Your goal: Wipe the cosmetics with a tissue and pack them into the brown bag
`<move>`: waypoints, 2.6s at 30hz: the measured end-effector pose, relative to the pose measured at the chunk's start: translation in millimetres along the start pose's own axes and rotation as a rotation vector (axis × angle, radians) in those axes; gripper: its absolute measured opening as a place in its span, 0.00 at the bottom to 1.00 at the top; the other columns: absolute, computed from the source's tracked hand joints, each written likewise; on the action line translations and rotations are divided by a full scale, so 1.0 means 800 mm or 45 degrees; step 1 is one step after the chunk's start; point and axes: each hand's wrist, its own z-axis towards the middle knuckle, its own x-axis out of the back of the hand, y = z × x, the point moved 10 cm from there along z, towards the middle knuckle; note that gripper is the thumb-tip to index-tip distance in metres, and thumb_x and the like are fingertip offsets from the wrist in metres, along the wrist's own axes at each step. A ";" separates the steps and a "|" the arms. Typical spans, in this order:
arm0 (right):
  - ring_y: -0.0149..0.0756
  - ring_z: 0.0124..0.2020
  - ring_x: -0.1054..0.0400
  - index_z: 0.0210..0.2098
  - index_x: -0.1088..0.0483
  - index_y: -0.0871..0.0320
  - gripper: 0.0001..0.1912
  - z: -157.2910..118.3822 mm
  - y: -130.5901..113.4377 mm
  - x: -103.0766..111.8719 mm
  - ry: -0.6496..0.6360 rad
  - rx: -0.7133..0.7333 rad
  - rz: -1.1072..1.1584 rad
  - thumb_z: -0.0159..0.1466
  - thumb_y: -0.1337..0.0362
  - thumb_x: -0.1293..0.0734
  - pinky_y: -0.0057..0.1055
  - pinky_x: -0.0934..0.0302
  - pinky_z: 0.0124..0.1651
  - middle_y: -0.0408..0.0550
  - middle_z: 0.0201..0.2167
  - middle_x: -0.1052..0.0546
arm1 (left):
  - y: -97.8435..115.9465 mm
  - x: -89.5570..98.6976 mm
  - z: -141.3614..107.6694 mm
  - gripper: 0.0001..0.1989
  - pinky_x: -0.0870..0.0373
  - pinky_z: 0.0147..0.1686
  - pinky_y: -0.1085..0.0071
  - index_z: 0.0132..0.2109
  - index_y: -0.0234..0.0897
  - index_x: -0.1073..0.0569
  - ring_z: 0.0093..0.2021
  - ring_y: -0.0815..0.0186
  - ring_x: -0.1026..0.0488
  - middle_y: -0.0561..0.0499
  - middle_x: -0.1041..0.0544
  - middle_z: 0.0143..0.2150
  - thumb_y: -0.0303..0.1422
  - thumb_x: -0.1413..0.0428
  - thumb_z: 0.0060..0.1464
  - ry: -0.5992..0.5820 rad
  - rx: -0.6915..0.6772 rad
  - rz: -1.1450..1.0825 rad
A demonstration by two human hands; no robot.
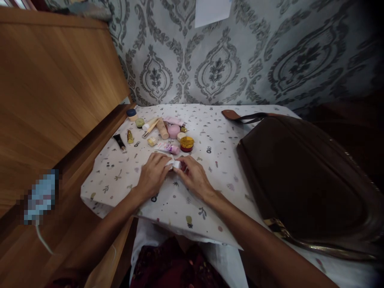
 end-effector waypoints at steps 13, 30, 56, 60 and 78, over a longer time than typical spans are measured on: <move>0.35 0.30 0.35 0.37 0.28 0.59 0.13 0.003 0.020 0.002 0.018 -0.198 0.076 0.65 0.55 0.36 0.32 0.42 0.35 0.46 0.30 0.26 | -0.054 0.003 -0.009 0.14 0.31 0.53 0.61 0.55 0.36 0.27 0.52 0.58 0.31 0.44 0.25 0.50 0.33 0.52 0.68 -0.054 0.123 -0.090; 0.35 0.28 0.37 0.42 0.25 0.59 0.19 0.003 0.030 0.011 0.091 -0.278 0.319 0.65 0.50 0.37 0.31 0.43 0.33 0.44 0.29 0.26 | -0.052 -0.009 0.006 0.15 0.31 0.54 0.60 0.54 0.36 0.26 0.51 0.58 0.30 0.44 0.25 0.49 0.34 0.53 0.68 -0.033 0.181 -0.224; 0.34 0.25 0.36 0.37 0.29 0.57 0.16 0.003 0.036 0.009 0.073 -0.342 0.374 0.63 0.50 0.35 0.29 0.44 0.29 0.40 0.23 0.31 | -0.069 -0.007 0.006 0.15 0.30 0.53 0.60 0.53 0.36 0.25 0.49 0.60 0.30 0.45 0.25 0.47 0.33 0.53 0.68 -0.069 0.123 -0.135; 0.32 0.22 0.39 0.48 0.31 0.55 0.19 0.002 0.039 0.008 0.085 -0.337 0.386 0.64 0.50 0.36 0.28 0.45 0.27 0.36 0.20 0.35 | -0.062 -0.012 0.007 0.16 0.30 0.51 0.61 0.55 0.35 0.26 0.50 0.58 0.31 0.43 0.27 0.48 0.31 0.53 0.67 -0.080 0.143 -0.062; 0.34 0.24 0.35 0.41 0.35 0.56 0.14 0.007 0.048 0.006 0.071 -0.297 0.416 0.62 0.53 0.35 0.30 0.41 0.28 0.39 0.22 0.31 | -0.002 -0.030 0.003 0.27 0.26 0.48 0.61 0.66 0.45 0.36 0.55 0.57 0.34 0.44 0.32 0.53 0.24 0.56 0.62 -0.203 -0.141 0.083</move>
